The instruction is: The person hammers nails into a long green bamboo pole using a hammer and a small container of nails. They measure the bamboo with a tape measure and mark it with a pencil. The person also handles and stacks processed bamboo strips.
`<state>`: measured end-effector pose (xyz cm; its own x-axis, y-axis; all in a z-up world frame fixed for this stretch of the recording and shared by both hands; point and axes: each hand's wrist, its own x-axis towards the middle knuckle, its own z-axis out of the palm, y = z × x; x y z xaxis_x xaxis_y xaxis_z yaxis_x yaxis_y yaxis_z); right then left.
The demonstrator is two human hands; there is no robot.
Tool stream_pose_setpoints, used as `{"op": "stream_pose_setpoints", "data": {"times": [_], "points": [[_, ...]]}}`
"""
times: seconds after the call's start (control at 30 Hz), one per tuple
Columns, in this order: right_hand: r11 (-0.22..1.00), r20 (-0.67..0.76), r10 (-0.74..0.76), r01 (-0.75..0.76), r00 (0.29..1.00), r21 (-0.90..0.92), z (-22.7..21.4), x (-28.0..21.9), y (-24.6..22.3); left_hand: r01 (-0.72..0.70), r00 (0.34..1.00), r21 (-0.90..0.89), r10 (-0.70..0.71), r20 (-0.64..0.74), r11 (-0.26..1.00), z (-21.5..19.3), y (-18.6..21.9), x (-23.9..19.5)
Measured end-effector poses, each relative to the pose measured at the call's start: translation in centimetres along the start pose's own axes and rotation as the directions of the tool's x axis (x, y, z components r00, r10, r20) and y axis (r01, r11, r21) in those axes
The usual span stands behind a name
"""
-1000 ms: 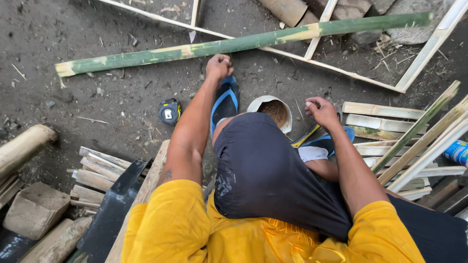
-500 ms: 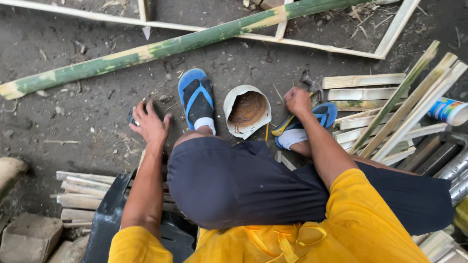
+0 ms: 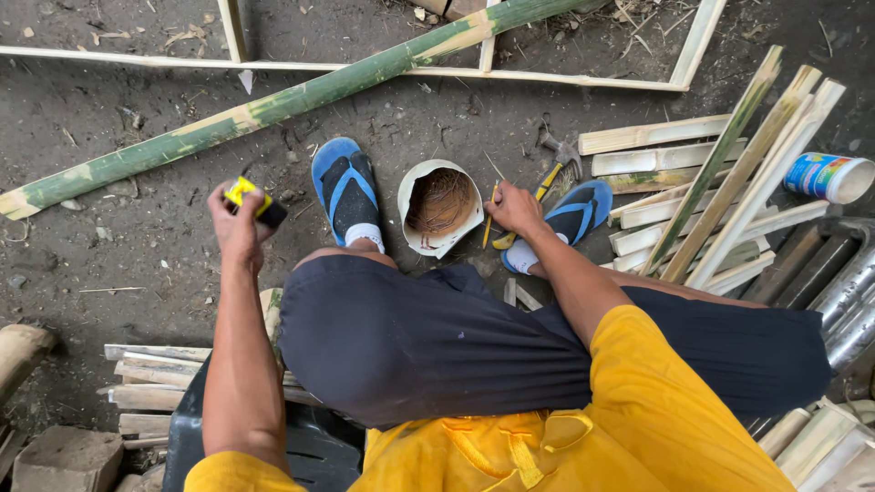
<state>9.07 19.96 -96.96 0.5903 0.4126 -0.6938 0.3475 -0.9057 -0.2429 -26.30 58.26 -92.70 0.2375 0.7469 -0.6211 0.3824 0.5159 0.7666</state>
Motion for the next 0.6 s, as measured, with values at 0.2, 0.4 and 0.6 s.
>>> {"op": "stream_pose_setpoints", "data": {"times": [0.2, 0.4, 0.6], "points": [[1.0, -0.089, 0.024, -0.023, 0.996, 0.008, 2.6, 0.0, 0.3, 0.344, 0.884, -0.528, -0.078, 0.462, 0.776, 7.8, 6.7, -2.5], [0.913, -0.463, 0.166, 0.042, 0.871, 0.405, -0.6, 1.2, -1.6, 0.419, 0.697, -0.414, 0.007, 0.717, 0.808, 12.2, 6.0, -3.0], [0.696, 0.028, -0.349, 0.24, 0.937, 0.677, -7.3, 0.6, -12.9, -0.15, 0.596, 0.11, 0.0, 0.803, 0.983, 15.5, 5.4, -1.0]]}}
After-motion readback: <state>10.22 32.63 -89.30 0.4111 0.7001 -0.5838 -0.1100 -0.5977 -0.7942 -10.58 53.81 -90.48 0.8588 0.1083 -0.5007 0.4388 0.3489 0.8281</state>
